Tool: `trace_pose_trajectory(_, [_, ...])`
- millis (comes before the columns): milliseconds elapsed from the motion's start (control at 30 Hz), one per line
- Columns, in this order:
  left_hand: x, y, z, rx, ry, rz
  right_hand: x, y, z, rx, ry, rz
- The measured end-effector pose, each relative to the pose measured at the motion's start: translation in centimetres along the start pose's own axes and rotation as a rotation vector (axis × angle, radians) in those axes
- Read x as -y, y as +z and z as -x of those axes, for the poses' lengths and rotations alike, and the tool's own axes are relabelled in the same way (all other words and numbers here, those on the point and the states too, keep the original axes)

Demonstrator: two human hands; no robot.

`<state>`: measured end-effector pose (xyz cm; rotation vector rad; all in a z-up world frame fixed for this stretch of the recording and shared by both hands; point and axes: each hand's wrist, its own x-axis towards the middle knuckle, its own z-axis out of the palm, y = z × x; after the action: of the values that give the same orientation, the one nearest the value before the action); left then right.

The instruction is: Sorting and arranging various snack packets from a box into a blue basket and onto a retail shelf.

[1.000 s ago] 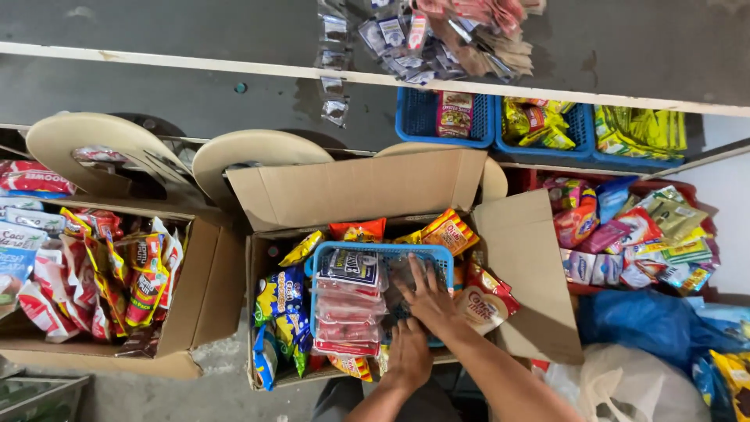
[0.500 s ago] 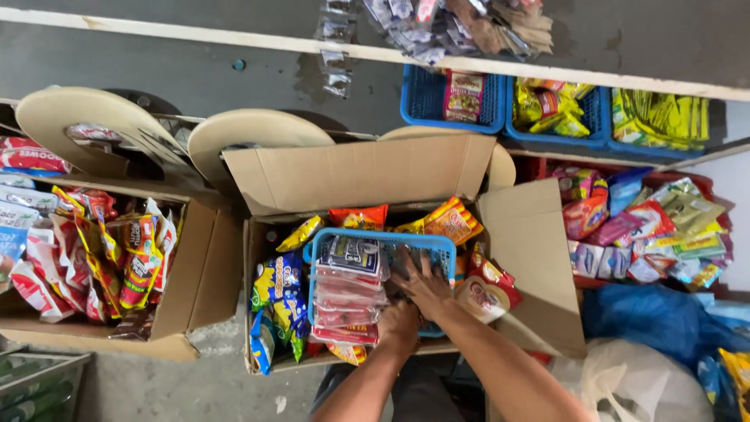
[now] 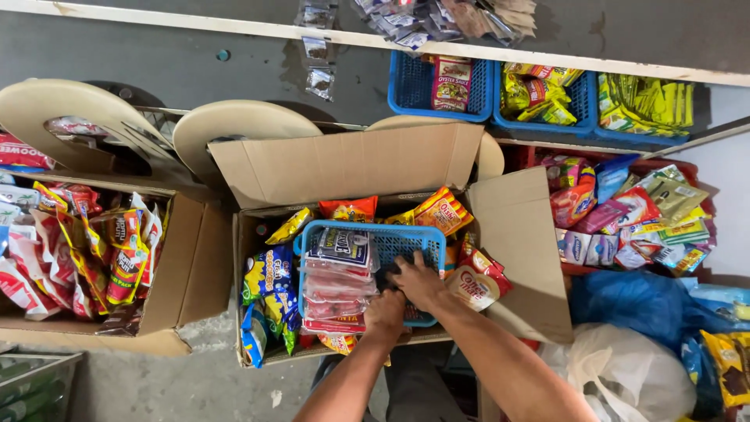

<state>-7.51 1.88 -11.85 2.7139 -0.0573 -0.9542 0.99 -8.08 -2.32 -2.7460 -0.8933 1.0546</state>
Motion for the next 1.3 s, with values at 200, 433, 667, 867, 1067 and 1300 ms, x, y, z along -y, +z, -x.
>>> trace_pose_trajectory(200, [-0.3,-5.2,2.1,0.116,0.026,0.017,-2.8,4.8,-2.8,-0.207,-0.05,0.031])
trace_pose_trajectory(433, [-1.9,-10.9,5.6,0.094,-0.014,0.103,-2.3,0.5,-0.4,-0.344,0.074,-0.327])
trace_pose_trajectory(667, [-2.7,-11.6,6.5,-0.318,-0.07,0.747,-3.1,-4.6,2.4,-0.366,0.166,-0.568])
trace_pose_trajectory(867, [-1.9,-19.6,5.9,-0.413,0.123,0.934,-6.8,-6.4,1.1,-0.844,-0.016,-0.476])
trace_pose_trajectory(1067, [-1.0,-28.8,5.3,-0.709,0.292,1.153,-2.0,-19.1,6.9,-0.626,0.34,-0.904])
trace_pose_trajectory(1300, [-2.9,-46.7,4.7,-1.222,0.565,0.891,-3.6,-33.8,8.4,-1.022,0.046,-0.912])
